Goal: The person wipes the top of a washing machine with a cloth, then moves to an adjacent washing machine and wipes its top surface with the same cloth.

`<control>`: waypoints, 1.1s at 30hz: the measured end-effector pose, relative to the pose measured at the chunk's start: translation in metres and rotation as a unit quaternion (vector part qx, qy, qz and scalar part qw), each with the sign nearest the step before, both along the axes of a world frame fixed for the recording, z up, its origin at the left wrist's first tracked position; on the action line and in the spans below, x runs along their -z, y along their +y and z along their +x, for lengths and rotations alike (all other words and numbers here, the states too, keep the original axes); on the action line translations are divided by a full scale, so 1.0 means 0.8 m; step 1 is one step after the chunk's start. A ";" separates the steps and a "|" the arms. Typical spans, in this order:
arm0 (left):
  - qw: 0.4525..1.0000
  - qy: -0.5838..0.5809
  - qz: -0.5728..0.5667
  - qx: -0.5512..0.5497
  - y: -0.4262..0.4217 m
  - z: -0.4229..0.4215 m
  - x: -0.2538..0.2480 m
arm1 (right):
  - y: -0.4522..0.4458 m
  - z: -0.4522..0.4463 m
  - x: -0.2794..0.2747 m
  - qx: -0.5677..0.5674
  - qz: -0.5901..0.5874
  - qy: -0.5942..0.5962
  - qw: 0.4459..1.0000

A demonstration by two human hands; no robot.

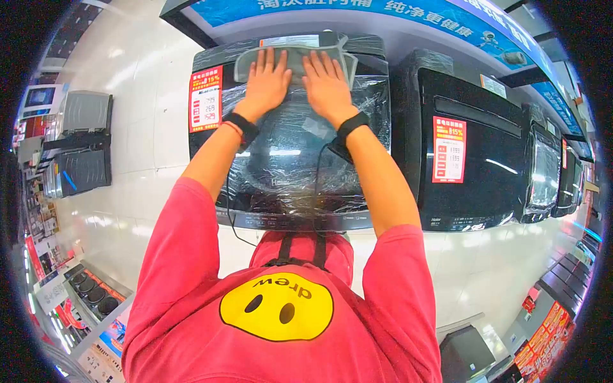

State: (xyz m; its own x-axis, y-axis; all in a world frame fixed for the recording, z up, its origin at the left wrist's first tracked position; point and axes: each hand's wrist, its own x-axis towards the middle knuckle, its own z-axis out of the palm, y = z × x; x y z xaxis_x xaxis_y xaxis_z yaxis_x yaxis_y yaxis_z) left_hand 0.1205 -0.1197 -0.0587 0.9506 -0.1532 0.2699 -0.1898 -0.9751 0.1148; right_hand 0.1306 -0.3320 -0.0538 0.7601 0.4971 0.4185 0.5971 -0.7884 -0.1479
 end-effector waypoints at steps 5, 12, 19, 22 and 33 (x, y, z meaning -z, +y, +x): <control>0.998 -0.008 -0.033 0.055 -0.115 0.026 0.001 | -0.111 0.024 -0.009 0.054 -0.029 0.037 0.997; 0.993 -0.063 -0.072 0.075 -0.174 0.022 -0.002 | -0.171 0.034 0.010 0.027 0.032 0.004 0.999; 0.994 -0.020 -0.021 0.108 -0.174 -0.036 -0.017 | -0.175 -0.032 -0.006 -0.007 0.106 0.066 0.992; 0.991 -0.043 -0.035 0.119 -0.185 -0.091 -0.023 | -0.184 -0.099 -0.024 0.018 0.084 0.102 0.991; 0.981 0.081 -0.110 0.138 -0.220 -0.290 -0.051 | -0.210 -0.324 -0.047 0.056 0.083 0.213 0.972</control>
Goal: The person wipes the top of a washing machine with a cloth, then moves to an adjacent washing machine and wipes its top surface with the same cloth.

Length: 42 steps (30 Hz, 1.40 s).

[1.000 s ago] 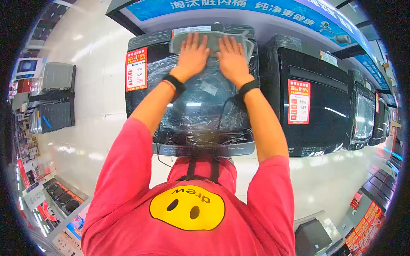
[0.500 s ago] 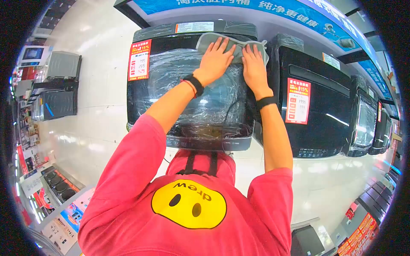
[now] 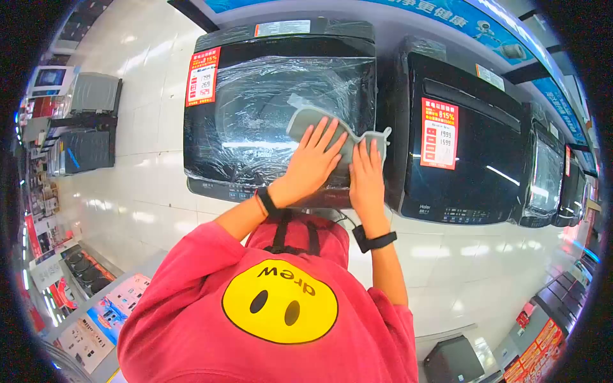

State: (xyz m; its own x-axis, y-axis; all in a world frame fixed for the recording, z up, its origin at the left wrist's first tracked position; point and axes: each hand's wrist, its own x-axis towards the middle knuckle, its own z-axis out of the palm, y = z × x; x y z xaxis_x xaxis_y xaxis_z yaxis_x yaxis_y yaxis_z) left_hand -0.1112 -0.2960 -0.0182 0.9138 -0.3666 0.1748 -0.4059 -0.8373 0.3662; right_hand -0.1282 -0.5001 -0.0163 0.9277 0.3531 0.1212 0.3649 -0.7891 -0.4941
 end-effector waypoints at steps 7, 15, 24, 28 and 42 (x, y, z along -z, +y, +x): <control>0.997 0.067 0.029 -0.005 0.005 -0.108 -0.009 | -0.006 -0.095 0.002 -0.035 -0.017 0.025 0.999; 0.997 0.064 0.037 0.003 0.005 -0.127 -0.010 | -0.012 -0.119 0.004 -0.040 0.003 0.047 0.998; 0.999 0.036 0.019 0.026 0.042 -0.143 -0.005 | 0.024 -0.144 0.013 -0.047 -0.052 0.039 0.997; 0.999 0.035 0.032 0.020 0.091 -0.157 -0.004 | 0.067 -0.155 0.019 -0.072 -0.066 0.041 0.994; 0.993 0.060 0.042 -0.092 0.307 -0.259 0.044 | 0.253 -0.164 0.032 -0.270 -0.070 0.011 0.960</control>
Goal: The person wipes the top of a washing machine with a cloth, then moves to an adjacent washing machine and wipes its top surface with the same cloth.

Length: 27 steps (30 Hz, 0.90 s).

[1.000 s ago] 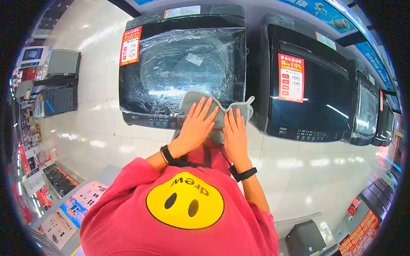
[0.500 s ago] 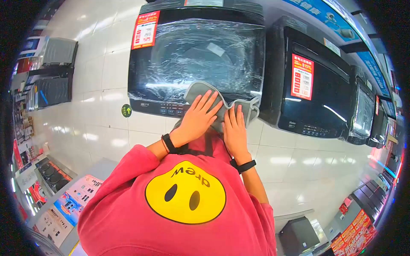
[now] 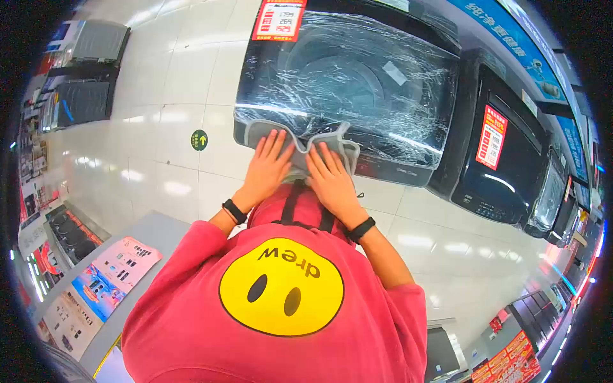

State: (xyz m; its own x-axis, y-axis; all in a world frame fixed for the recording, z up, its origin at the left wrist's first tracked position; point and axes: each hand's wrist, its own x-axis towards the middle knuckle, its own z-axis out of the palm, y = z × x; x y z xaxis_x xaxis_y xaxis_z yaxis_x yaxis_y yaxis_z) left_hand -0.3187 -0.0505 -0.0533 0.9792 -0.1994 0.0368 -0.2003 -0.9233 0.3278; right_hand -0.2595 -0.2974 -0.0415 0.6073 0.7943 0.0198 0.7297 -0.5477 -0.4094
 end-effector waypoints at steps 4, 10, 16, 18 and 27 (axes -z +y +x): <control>0.999 -0.024 -0.022 -0.035 0.064 -0.020 0.011 | 0.064 0.002 0.000 -0.048 0.019 -0.011 0.999; 0.997 -0.050 -0.034 -0.057 0.101 -0.024 0.012 | 0.121 -0.009 -0.005 -0.023 0.056 0.001 0.998; 0.991 -0.082 -0.071 -0.082 0.063 -0.022 0.007 | 0.105 -0.016 -0.006 0.018 0.052 -0.010 0.998; 0.988 -0.090 -0.101 -0.071 0.050 -0.021 0.000 | 0.090 -0.022 -0.007 0.040 0.047 -0.012 0.998; 0.996 -0.053 -0.070 -0.019 0.048 -0.005 -0.009 | 0.070 -0.025 -0.005 0.075 0.046 -0.016 0.996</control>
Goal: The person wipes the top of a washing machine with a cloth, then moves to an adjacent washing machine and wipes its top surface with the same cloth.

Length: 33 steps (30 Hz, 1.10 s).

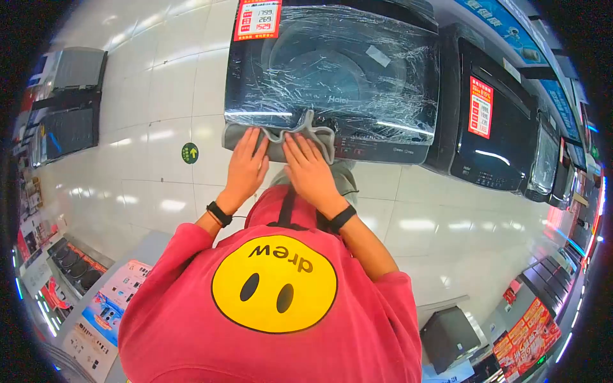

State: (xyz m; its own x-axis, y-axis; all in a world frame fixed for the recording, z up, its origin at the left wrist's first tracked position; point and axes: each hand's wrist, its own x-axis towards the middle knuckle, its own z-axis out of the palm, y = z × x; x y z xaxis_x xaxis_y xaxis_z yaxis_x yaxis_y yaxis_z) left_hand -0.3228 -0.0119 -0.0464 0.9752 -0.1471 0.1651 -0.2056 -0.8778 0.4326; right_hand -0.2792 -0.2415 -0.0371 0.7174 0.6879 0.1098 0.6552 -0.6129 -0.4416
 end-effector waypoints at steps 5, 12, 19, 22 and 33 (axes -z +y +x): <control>0.999 0.026 0.019 -0.007 0.023 -0.012 0.010 | 0.026 0.018 0.007 -0.078 0.035 -0.010 0.996; 0.998 0.012 -0.002 -0.057 -0.058 -0.009 0.020 | -0.048 0.025 0.009 -0.067 0.062 -0.017 0.996; 0.997 0.047 -0.012 0.052 -0.239 0.017 0.006 | -0.226 0.036 0.006 -0.007 0.028 -0.027 0.999; 0.996 0.040 -0.026 0.074 -0.325 0.039 0.003 | -0.308 0.044 0.016 0.043 0.014 -0.037 0.998; 0.989 0.002 -0.029 0.142 -0.424 0.077 0.012 | -0.404 0.050 0.028 0.101 -0.008 -0.031 0.994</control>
State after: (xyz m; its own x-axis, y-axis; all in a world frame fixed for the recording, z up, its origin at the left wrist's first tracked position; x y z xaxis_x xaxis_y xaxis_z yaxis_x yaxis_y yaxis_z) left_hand -0.2613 -0.3509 -0.0561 0.8966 -0.4060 0.1768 -0.4385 -0.7580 0.4829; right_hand -0.2390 -0.5650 -0.0594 0.8331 0.5328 0.1485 0.5442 -0.7416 -0.3924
